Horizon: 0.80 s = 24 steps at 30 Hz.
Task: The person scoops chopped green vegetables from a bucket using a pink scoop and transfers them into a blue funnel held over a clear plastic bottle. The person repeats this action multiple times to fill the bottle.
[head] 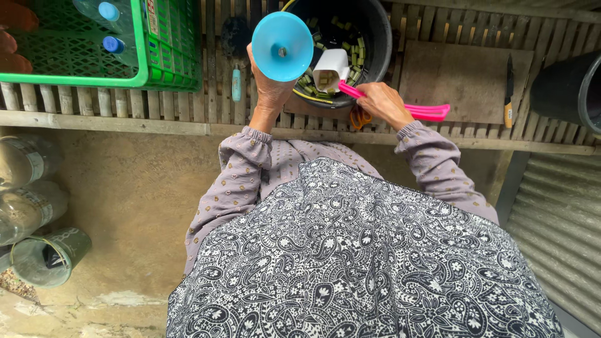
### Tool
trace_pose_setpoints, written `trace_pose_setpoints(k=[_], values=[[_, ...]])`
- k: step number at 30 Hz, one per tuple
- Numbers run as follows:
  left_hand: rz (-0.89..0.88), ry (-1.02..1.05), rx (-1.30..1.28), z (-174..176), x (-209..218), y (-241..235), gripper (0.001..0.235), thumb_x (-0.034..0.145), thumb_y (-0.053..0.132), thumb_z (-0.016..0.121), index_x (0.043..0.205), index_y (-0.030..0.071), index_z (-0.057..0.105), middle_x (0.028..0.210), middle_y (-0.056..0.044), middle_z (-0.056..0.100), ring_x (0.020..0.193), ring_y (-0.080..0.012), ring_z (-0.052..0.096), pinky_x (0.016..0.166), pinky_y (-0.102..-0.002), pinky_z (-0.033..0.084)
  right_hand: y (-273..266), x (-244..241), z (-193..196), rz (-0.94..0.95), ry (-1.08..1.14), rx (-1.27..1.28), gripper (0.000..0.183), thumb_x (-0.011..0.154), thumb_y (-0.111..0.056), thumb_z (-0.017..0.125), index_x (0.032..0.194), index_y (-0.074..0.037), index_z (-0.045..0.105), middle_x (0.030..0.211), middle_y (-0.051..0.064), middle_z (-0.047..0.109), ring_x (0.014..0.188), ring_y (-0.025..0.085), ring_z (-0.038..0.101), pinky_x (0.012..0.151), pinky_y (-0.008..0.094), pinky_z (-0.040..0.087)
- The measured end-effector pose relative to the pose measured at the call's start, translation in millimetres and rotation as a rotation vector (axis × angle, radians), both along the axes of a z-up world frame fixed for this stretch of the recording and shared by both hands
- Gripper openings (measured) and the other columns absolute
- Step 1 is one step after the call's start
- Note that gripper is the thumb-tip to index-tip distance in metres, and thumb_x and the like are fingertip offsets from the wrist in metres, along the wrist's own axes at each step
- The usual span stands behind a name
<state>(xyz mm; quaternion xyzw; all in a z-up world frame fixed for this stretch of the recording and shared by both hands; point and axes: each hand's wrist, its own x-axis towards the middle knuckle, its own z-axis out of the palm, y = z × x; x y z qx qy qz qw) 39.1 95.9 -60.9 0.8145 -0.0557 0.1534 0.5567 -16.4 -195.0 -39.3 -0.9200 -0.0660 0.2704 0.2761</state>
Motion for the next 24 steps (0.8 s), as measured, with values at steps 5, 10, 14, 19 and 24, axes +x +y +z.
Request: trace_pose_setpoints(k=[5,10,14,19,24], values=[[0.062,0.002,0.031,2,1,-5,0.078,0.080,0.022,0.097,0.130,0.002,0.040,0.123,-0.012,0.052,0.114,-0.0242,0.061,0.100,-0.040,0.054,-15,-6,22,-0.265,0.194,0.223,0.033,0.093,-0.021,0.063,0.119,-0.005,0.074,0.074,0.006,0.065,0.063,0.014,0.061,0.057,0.031,0.050],[0.127,0.035,0.043,12,12,-8,0.070,0.079,0.024,0.094,0.127,0.002,0.050,0.123,-0.014,0.049,0.113,-0.0264,0.058,0.097,-0.042,0.053,-29,-9,62,-0.504,0.265,0.351,0.036,0.096,-0.021,0.063,0.129,-0.009,0.070,0.076,-0.004,0.062,0.060,0.004,0.054,0.050,0.022,0.043],[0.106,-0.011,0.120,27,15,-11,0.059,0.079,0.025,0.093,0.123,0.004,0.059,0.118,-0.011,0.056,0.113,-0.0291,0.052,0.097,-0.043,0.051,-38,-13,94,-0.608,0.228,0.510,0.038,0.100,-0.023,0.062,0.135,-0.007,0.065,0.078,-0.004,0.063,0.059,0.002,0.052,0.048,0.018,0.040],[0.055,0.015,0.190,42,15,-16,0.043,0.079,0.026,0.093,0.110,0.009,0.068,0.110,-0.003,0.064,0.114,-0.0285,0.049,0.098,-0.041,0.050,-23,-19,100,-0.656,0.087,0.660,0.039,0.100,-0.020,0.064,0.135,-0.003,0.064,0.080,-0.003,0.063,0.060,0.002,0.053,0.048,0.017,0.039],[0.042,-0.003,0.188,50,15,-16,0.041,0.079,0.025,0.092,0.110,0.010,0.069,0.110,-0.003,0.064,0.113,-0.0288,0.049,0.097,-0.041,0.051,-15,-19,117,-0.714,0.071,0.759,0.040,0.101,-0.017,0.064,0.138,-0.002,0.063,0.081,-0.002,0.063,0.060,0.001,0.053,0.048,0.016,0.038]])
